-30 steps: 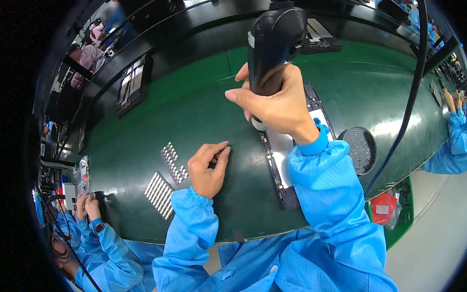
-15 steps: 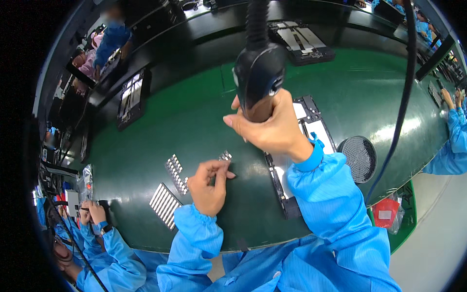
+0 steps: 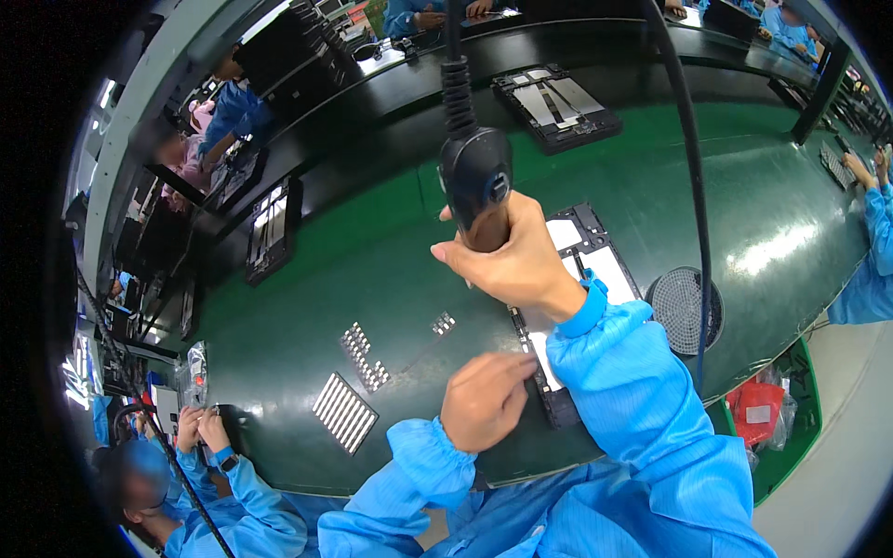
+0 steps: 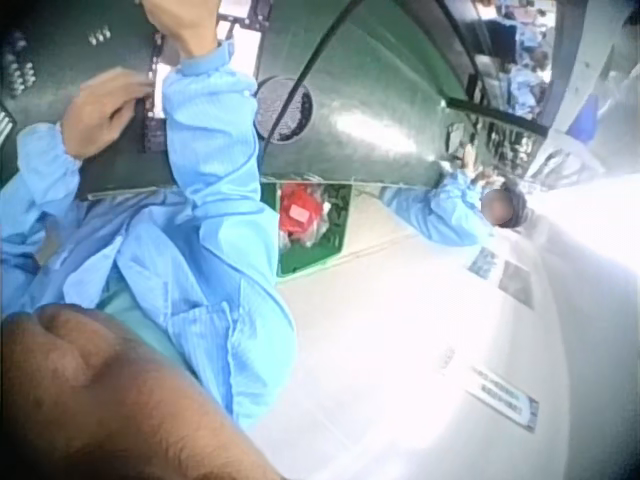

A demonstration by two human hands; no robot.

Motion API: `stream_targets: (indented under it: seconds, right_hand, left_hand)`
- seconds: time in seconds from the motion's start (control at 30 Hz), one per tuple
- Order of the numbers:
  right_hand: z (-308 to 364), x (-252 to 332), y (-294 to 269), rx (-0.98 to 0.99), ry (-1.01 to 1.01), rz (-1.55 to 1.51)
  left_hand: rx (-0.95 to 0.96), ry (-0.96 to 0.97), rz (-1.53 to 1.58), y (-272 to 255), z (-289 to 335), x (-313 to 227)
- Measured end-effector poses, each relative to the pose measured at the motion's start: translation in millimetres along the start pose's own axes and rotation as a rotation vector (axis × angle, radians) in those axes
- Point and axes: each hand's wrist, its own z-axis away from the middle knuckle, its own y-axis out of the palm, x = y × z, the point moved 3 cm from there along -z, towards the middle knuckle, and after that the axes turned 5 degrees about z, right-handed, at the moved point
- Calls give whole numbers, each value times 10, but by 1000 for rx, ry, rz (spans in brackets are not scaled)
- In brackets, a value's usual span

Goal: Installing components and screws into a tablet or mobile device chassis using an electric screwdriver.

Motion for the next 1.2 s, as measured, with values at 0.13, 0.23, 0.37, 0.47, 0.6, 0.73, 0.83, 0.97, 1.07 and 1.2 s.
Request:
stream_targets:
  seconds: [0.13, 0.23, 0.37, 0.47, 0.6, 0.73, 0.83, 0.97, 1.07, 1.2]
  right_hand:
    - [-11, 324, -211, -112, -140, -44]
    - [60, 578, -524, -231, -330, -4]
    - [257, 787, -908, -304, -443, 56]
    - [406, 819, -1188, -395, -467, 68]
    - [500, 662, -1484, -486, -433, 63]
    - [601, 518, -1598, -524, -354, 121]
    - [627, 450, -1579, -475, -306, 84]
    - [702, 350, -1460, -386, -195, 42]
    - [761, 257, -1387, -323, -122, -6]
    - [720, 182, -1233, -209, -9, -33]
  left_hand:
    - [-96, 151, -139, 74, -249, -58]
    - [-20, 219, -185, 300, -378, -155]
    - [83, 243, -229, 411, -342, -70]
    - [233, 229, -45, 555, -260, -383]
    - [234, 287, -321, 846, -29, -494]
    - [127, 193, -329, 693, -157, -187]
    - [31, 134, -423, 489, -358, 189]
    - [64, 6, -588, -63, -773, 874]
    - [182, -234, -684, -516, -1173, 1311]
    - [138, -290, -895, -1000, -1208, 2015]
